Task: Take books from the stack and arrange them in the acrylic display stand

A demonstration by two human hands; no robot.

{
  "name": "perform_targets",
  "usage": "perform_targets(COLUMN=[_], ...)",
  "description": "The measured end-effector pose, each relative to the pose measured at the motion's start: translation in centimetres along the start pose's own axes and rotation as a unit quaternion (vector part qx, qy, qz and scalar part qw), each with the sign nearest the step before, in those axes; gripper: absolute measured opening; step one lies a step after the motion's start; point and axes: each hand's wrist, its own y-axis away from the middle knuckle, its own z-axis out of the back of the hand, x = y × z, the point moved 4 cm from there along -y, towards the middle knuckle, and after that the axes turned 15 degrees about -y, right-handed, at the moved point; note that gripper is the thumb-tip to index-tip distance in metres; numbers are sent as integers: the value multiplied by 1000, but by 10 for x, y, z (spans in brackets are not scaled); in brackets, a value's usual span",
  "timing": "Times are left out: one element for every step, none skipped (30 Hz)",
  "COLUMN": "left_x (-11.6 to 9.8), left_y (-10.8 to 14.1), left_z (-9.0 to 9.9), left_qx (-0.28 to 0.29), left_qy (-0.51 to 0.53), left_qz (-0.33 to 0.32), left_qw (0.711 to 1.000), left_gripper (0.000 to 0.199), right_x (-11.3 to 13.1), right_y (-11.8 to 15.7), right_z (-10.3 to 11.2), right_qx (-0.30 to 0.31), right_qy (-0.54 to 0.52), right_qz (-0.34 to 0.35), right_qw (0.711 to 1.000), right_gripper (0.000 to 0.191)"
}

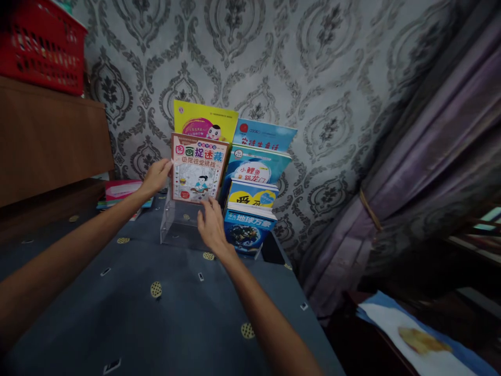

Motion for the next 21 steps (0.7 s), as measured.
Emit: perform_targets(left_x=[0, 0, -1, -1, -2, -2, -2, -2, -2, -3, -3, -3, -4, -4, -5, -5, -6, -6, -6, -7, -7], left_y=[-1, -1, -2, -2, -2, -2, -2, -3, -3, -3, -3, -3, -3, -2, 0, 1, 3, 5, 8, 10, 12], left_z=[0, -1, -1, -1, -2, -2, -2, -2, -2, -2, -1, 0, 0, 2, 3, 4, 6, 8, 9, 11, 13], left_qx=[-4, -7, -10, -13, -16, -17, -19, -19, -20, -20, -20, -20, -19, -17, -15, -13, -10, -8, -6, -4, -1], left_qy=[-6, -11, -17, -23, -28, -33, -38, -42, -46, -49, -51, -53, -55, -56, -57, -57, -58, -58, -59, -59, -57], left_qz=[4, 6, 9, 11, 13, 15, 16, 18, 18, 18, 18, 16, 14, 11, 8, 4, 0, -4, -7, -11, -17], left_qw=[1000, 1000, 1000, 1000, 999, 999, 999, 999, 999, 998, 998, 998, 998, 998, 998, 998, 998, 998, 998, 998, 998], left_gripper=[30, 30, 29, 29, 28, 28, 28, 28, 29, 29, 30, 30, 30, 29, 29, 29, 29, 29, 29, 29, 28], right_x=[1, 2, 3, 4, 4, 4, 3, 2, 2, 1, 1, 0, 1, 1, 2, 2, 2, 2, 2, 2, 1], right_y=[-4, -8, -12, -17, -21, -25, -29, -32, -36, -38, -41, -42, -44, -44, -44, -44, -43, -41, -40, -38, -37], right_z=[4, 8, 11, 14, 16, 17, 18, 17, 17, 17, 16, 15, 15, 14, 13, 13, 12, 12, 11, 11, 10], right_qx=[-4, -7, -10, -14, -17, -19, -21, -22, -22, -21, -19, -17, -14, -9, -5, -1, 1, 1, -1, -3, -4], right_qy=[-2, -5, -10, -14, -17, -18, -16, -13, -9, -6, -4, -3, -2, -1, 2, 4, 6, 5, 3, -1, -4], right_qz=[3, 5, 7, 8, 9, 10, 11, 12, 12, 12, 12, 11, 11, 11, 10, 8, 6, 4, 2, 1, 0], right_qw=[1000, 1000, 1000, 1000, 1000, 1000, 1000, 1000, 1000, 1000, 1000, 1000, 1000, 1000, 1000, 1000, 1000, 1000, 1000, 1000, 1000], right_gripper=[37, 37, 38, 38, 38, 37, 37, 36, 36, 35, 36, 36, 36, 36, 36, 37, 37, 37, 37, 38, 38])
